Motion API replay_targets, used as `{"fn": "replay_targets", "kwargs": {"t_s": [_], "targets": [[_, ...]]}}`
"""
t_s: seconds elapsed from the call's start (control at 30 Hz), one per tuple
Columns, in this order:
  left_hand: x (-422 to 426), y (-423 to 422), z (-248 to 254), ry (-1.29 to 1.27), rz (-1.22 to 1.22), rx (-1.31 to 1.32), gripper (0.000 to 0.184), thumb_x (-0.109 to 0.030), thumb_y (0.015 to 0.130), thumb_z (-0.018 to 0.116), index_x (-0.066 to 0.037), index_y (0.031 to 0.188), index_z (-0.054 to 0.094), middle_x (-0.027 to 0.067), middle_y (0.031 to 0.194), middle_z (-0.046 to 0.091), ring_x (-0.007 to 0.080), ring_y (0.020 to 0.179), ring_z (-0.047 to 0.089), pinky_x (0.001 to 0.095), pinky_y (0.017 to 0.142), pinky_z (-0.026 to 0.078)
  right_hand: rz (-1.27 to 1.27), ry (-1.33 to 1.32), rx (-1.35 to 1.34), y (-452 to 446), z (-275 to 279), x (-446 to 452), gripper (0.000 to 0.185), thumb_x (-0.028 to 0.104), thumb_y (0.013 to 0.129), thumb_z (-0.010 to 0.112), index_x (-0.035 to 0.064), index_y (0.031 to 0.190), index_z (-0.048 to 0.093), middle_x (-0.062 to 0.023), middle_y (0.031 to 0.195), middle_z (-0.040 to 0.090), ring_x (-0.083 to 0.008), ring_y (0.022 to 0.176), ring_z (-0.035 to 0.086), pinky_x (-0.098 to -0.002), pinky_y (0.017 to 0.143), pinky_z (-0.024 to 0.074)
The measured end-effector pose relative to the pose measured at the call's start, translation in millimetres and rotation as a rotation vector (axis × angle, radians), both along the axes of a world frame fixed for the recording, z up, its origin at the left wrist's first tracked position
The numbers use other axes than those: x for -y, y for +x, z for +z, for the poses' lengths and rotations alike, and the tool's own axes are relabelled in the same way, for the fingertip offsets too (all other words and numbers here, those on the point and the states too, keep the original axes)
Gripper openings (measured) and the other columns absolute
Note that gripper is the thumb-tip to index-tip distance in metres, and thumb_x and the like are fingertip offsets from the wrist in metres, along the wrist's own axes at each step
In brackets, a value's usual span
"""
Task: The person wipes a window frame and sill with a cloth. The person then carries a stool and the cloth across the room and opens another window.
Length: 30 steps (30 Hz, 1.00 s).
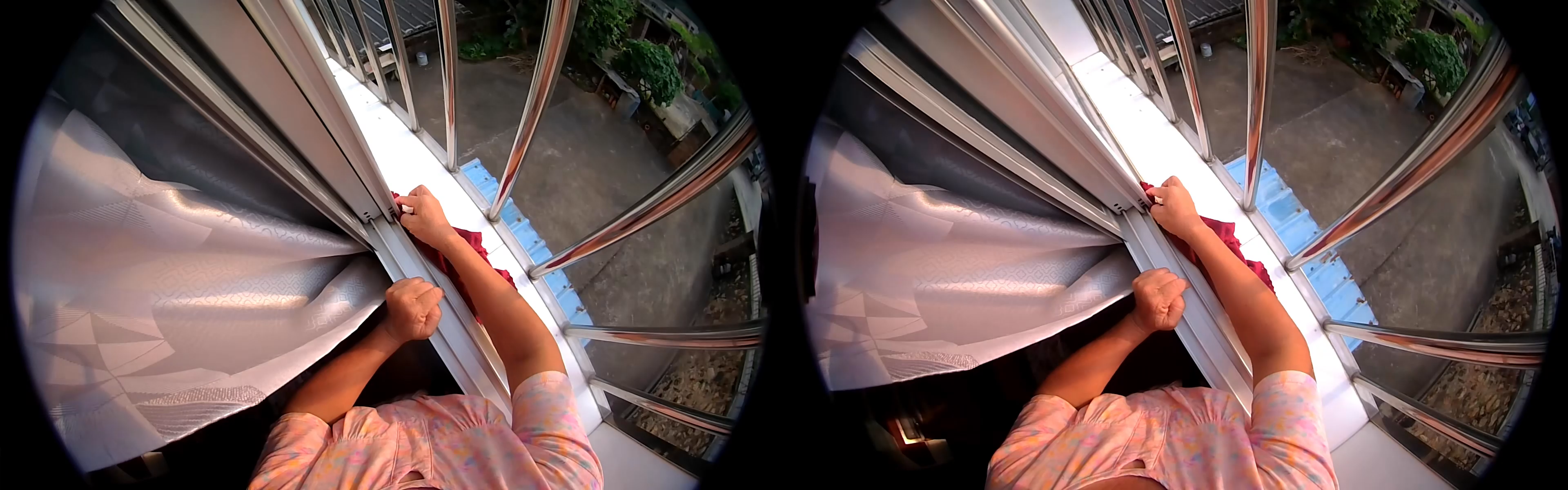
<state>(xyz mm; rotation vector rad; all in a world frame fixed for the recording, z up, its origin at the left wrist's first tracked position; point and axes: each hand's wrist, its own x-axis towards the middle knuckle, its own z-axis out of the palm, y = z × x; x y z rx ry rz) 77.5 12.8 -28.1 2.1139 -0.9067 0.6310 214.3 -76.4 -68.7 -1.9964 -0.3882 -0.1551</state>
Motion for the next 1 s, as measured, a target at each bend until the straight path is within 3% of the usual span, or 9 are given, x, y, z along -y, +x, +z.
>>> {"fn": "replay_targets", "kwargs": {"t_s": [0.23,0.37,0.43,0.47,0.5,0.57,0.7,0.77,1.0], "targets": [[0,0,1,-0.020,-0.017,-0.032,0.016,-0.006,0.060,0.049,-0.002,0.069,0.061,0.0093,0.053,0.047,0.0277,0.046,0.047,0.0365,0.044,0.038,0.097,-0.151,0.008,9,-6,-12,0.028,-0.003,0.067,0.047,0.0040,0.088,0.065,-0.0204,0.082,0.055,-0.0366,0.088,0.050,-0.0401,0.081,0.0440],[-1,0,0,0.020,-0.004,-0.037,0.015,-0.009,0.058,0.052,-0.003,0.068,0.060,0.0091,0.055,0.048,0.0274,0.048,0.049,0.0366,0.046,0.041,0.079,-0.334,0.021,4,23,-4,0.034,-0.003,0.068,0.048,0.0071,0.093,0.069,-0.0213,0.080,0.059,-0.0323,0.084,0.055,-0.0372,0.079,0.0458],[1,0,0,0.005,-0.005,-0.020,0.015,-0.007,0.058,0.050,-0.002,0.069,0.060,0.0094,0.054,0.048,0.0278,0.048,0.048,0.0367,0.046,0.040,0.140,-0.179,-0.407,8,32,2,0.038,-0.004,0.069,0.050,0.0116,0.097,0.071,-0.0206,0.078,0.064,-0.0243,0.075,0.060,-0.0325,0.073,0.0476],[1,0,0,-0.015,-0.003,-0.010,0.016,-0.005,0.059,0.049,-0.002,0.069,0.061,0.0097,0.054,0.048,0.0282,0.047,0.048,0.0369,0.045,0.039,0.087,-0.057,-0.474,7,28,3,0.025,0.003,0.075,0.055,0.0084,0.093,0.072,-0.0220,0.087,0.066,-0.0316,0.079,0.065,-0.0344,0.075,0.0495],[1,0,1,-0.014,-0.002,-0.010,0.016,-0.005,0.059,0.049,-0.002,0.069,0.061,0.0097,0.054,0.048,0.0282,0.047,0.048,0.0369,0.045,0.039,0.087,-0.056,-0.474,5,24,0,0.025,0.003,0.075,0.055,0.0084,0.093,0.072,-0.0220,0.087,0.066,-0.0316,0.079,0.065,-0.0344,0.075,0.0495],[1,0,3,-0.008,-0.016,-0.032,0.016,-0.005,0.058,0.049,-0.001,0.068,0.060,0.0097,0.054,0.047,0.0283,0.046,0.047,0.0369,0.044,0.039,-0.090,0.034,-0.467,1,18,-4,0.030,-0.004,0.068,0.057,0.0084,0.090,0.073,-0.0140,0.074,0.067,-0.0170,0.062,0.060,-0.0283,0.064,0.0485],[0,1,-2,0.021,-0.032,-0.028,0.015,-0.006,0.058,0.049,0.000,0.068,0.060,0.0097,0.053,0.047,0.0281,0.046,0.046,0.0368,0.044,0.038,-0.170,0.156,-0.347,-8,11,0,0.021,-0.004,0.066,0.061,0.0031,0.082,0.072,-0.0141,0.070,0.067,-0.0181,0.061,0.061,-0.0285,0.062,0.0495],[0,1,-2,-0.004,-0.028,-0.007,0.015,-0.006,0.059,0.049,0.000,0.067,0.059,0.0100,0.053,0.047,0.0280,0.045,0.046,0.0367,0.043,0.038,-0.138,0.093,-0.139,-9,9,1,0.013,-0.003,0.065,0.064,-0.0003,0.076,0.070,-0.0166,0.068,0.066,-0.0206,0.062,0.064,-0.0293,0.061,0.0505],[0,1,2,0.008,-0.013,-0.026,0.015,-0.007,0.059,0.049,-0.001,0.067,0.059,0.0100,0.052,0.046,0.0278,0.045,0.046,0.0364,0.043,0.038,-0.019,-0.042,-0.108,11,14,3,0.012,-0.002,0.066,0.063,-0.0022,0.076,0.069,-0.0194,0.069,0.065,-0.0237,0.060,0.064,-0.0308,0.059,0.0508]]}}
